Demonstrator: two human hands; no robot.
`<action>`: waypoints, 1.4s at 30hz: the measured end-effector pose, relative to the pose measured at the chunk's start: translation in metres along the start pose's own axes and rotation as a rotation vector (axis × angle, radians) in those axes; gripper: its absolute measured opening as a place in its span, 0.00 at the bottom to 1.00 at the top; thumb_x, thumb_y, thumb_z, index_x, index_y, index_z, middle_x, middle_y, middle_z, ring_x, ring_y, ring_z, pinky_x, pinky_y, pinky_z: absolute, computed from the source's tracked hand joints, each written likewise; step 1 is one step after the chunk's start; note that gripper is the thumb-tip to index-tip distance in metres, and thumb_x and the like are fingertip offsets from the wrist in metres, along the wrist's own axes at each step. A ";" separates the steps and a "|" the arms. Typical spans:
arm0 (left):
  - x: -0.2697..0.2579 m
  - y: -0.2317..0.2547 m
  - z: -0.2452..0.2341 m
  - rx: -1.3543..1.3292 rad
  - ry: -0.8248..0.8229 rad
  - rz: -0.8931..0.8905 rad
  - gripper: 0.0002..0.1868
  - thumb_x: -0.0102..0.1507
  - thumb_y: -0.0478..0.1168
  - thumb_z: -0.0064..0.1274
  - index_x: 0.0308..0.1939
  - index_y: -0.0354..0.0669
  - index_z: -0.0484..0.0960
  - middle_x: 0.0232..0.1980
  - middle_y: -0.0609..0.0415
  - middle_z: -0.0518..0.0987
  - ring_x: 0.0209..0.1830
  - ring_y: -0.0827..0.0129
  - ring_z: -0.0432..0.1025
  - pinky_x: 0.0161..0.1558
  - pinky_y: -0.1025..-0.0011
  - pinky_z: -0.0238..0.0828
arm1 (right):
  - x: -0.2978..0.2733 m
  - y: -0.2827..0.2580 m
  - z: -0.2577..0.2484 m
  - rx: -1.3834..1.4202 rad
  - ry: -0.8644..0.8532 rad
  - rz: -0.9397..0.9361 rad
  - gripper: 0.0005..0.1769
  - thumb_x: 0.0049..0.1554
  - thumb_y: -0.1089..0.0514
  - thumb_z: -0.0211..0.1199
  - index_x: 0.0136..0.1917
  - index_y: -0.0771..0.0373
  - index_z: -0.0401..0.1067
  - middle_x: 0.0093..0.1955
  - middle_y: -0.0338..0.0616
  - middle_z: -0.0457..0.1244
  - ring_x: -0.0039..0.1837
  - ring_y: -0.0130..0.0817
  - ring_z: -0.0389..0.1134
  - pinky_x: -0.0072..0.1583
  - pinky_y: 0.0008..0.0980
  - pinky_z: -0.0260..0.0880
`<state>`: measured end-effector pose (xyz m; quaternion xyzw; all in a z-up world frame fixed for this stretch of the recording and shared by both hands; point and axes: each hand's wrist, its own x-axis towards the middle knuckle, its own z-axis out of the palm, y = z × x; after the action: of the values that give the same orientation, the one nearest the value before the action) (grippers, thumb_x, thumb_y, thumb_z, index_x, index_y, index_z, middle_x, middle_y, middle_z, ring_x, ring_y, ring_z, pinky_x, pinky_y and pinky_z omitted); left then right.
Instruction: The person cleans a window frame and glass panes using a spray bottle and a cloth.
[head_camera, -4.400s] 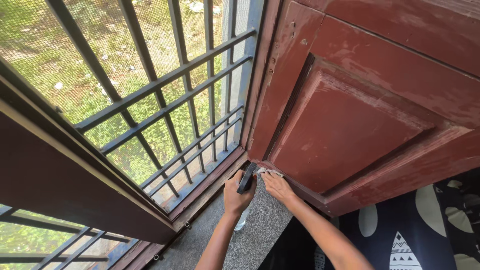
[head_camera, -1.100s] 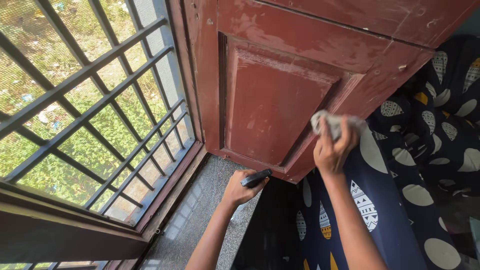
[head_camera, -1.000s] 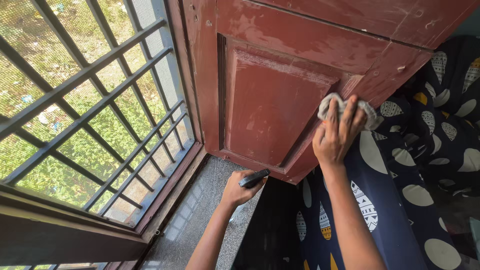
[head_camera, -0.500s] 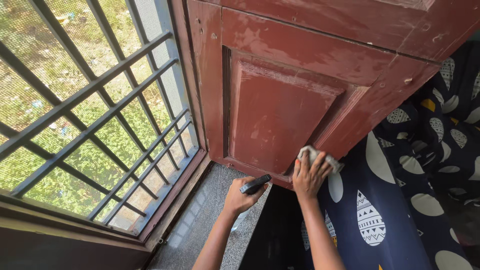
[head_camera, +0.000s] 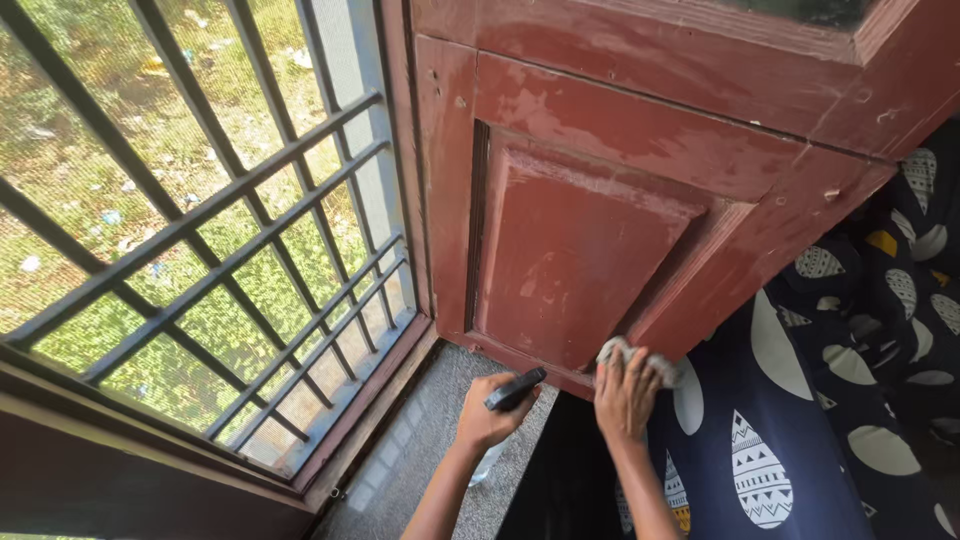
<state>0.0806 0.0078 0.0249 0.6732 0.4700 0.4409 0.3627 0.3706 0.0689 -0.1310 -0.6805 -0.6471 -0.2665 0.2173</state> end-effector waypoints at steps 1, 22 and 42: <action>0.000 0.000 -0.001 0.027 0.012 0.030 0.15 0.60 0.47 0.64 0.30 0.38 0.86 0.22 0.52 0.79 0.21 0.68 0.75 0.29 0.67 0.71 | 0.020 -0.001 -0.004 0.027 0.040 0.025 0.33 0.63 0.43 0.54 0.76 0.61 0.61 0.81 0.71 0.45 0.72 0.67 0.54 0.74 0.71 0.56; 0.055 0.180 -0.079 -0.397 0.174 0.136 0.11 0.62 0.42 0.62 0.37 0.36 0.87 0.24 0.60 0.80 0.22 0.79 0.76 0.25 0.76 0.77 | 0.255 -0.043 -0.311 0.595 0.678 0.160 0.35 0.75 0.45 0.29 0.86 0.68 0.33 0.90 0.59 0.32 0.90 0.45 0.33 0.88 0.45 0.37; 0.073 0.242 -0.079 -0.451 0.188 0.201 0.10 0.62 0.38 0.61 0.42 0.32 0.87 0.27 0.59 0.80 0.25 0.81 0.74 0.26 0.76 0.79 | 0.385 -0.122 -0.338 0.246 0.660 -0.416 0.29 0.71 0.62 0.58 0.82 0.64 0.56 0.85 0.53 0.51 0.83 0.47 0.55 0.82 0.48 0.53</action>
<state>0.0948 0.0119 0.2899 0.5746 0.3221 0.6290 0.4128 0.2293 0.1547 0.3693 -0.3822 -0.6934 -0.4294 0.4345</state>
